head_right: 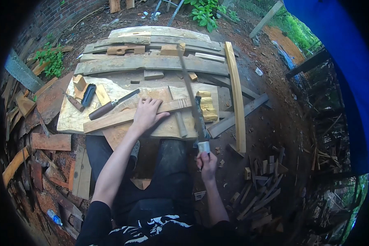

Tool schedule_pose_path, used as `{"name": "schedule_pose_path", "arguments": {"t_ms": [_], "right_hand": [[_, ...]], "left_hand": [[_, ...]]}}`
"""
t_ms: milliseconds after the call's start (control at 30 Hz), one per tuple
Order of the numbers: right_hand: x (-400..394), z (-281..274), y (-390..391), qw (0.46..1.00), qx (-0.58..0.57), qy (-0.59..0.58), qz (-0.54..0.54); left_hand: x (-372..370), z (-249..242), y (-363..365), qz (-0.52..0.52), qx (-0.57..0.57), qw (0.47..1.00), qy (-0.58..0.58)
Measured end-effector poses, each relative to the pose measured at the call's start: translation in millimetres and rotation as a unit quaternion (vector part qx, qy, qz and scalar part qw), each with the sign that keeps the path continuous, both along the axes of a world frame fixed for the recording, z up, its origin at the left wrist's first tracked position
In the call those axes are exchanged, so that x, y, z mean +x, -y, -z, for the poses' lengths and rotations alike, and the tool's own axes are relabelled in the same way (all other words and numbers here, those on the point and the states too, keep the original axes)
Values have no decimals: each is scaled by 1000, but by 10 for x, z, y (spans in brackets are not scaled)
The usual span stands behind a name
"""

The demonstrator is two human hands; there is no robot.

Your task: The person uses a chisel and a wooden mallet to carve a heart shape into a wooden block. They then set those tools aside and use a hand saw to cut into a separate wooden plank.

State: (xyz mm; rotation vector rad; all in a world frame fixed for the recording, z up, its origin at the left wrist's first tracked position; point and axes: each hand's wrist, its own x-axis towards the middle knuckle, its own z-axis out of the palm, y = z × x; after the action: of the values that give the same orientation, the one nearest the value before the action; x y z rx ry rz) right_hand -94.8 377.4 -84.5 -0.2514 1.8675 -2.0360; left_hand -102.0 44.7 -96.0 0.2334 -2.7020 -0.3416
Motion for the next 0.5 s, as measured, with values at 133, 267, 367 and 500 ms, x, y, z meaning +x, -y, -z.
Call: {"name": "schedule_pose_path", "arguments": {"t_ms": [133, 267, 367, 500], "right_hand": [[176, 101, -49, 999, 33, 16, -37], [224, 178, -122, 995, 88, 8, -42], [261, 230, -154, 994, 104, -3, -37], [303, 296, -210, 994, 101, 18, -36]], "left_hand": [[-22, -8, -32, -12, -2, 1000, 0], [-29, -42, -66, -30, 12, 999, 33], [-35, -44, -68, -34, 1, 999, 42], [-53, -35, -58, -26, -2, 999, 35]]}}
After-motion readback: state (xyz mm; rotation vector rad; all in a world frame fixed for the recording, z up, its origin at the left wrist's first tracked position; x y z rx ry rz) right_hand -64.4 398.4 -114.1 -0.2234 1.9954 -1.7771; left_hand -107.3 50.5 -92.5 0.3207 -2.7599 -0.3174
